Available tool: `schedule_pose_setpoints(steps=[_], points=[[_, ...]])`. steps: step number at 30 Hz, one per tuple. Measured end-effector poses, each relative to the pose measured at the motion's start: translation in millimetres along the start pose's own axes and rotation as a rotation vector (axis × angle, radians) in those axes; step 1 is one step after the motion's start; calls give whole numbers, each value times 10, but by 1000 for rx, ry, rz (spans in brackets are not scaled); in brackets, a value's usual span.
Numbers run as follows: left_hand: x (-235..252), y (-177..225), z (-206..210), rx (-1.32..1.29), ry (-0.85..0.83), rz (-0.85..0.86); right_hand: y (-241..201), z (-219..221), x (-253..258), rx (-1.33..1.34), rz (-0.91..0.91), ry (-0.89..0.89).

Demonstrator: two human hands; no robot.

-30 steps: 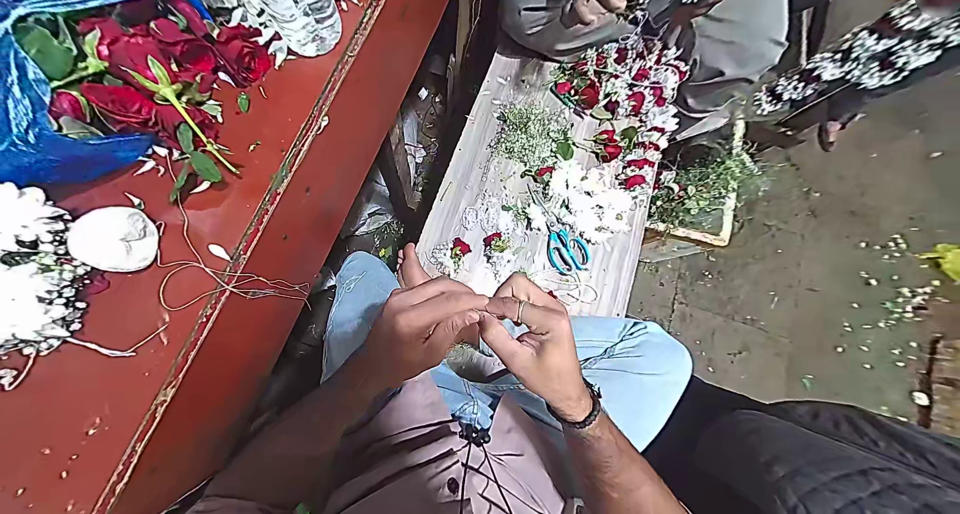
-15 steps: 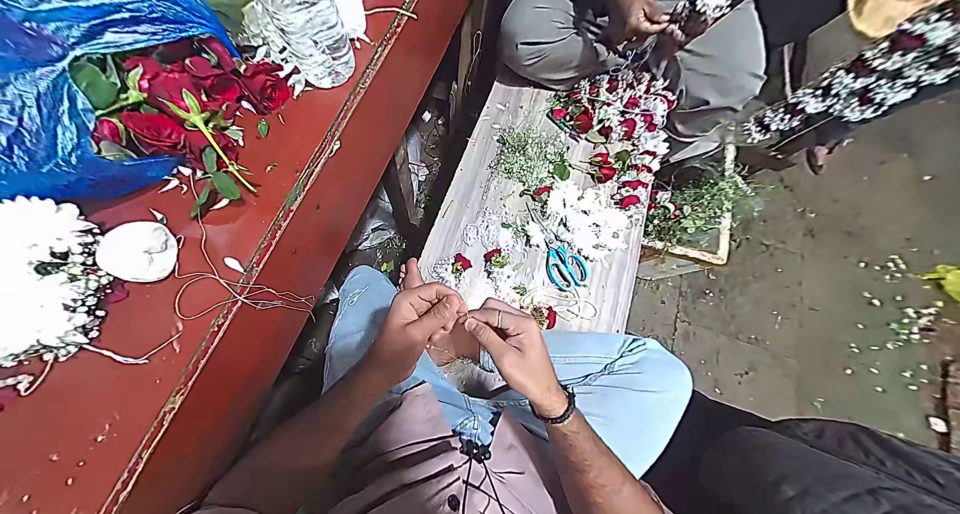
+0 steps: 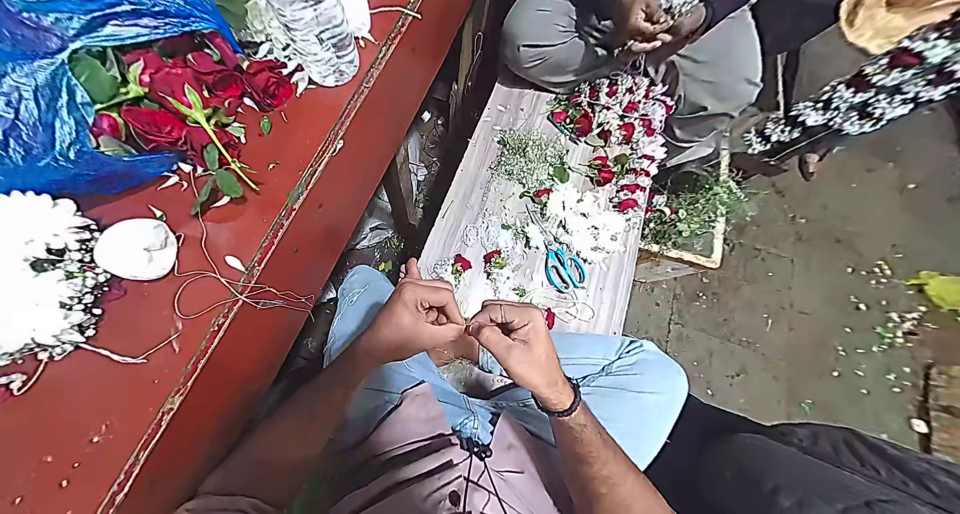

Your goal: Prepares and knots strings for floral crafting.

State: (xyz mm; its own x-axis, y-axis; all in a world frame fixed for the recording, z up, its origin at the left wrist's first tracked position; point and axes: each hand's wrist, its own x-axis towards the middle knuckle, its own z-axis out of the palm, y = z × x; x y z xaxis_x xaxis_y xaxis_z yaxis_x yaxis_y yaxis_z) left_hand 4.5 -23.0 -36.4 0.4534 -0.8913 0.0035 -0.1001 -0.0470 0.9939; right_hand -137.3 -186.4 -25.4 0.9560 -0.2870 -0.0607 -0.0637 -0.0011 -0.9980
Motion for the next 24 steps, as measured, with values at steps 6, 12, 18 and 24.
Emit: schedule_pose_setpoints(steps=[6,12,18,24], points=[[-65,-77,-72,-381,34,129,89,-18,-9,80,-2,65],[-75,34,10,-571,45,131,36,-139,10,145,-36,-81],[-107,469,-259,-417,309,130,324,-734,-33,307,133,-170],[-221,414,-428,-364,538,96,767,-1358,-36,645,251,-176]])
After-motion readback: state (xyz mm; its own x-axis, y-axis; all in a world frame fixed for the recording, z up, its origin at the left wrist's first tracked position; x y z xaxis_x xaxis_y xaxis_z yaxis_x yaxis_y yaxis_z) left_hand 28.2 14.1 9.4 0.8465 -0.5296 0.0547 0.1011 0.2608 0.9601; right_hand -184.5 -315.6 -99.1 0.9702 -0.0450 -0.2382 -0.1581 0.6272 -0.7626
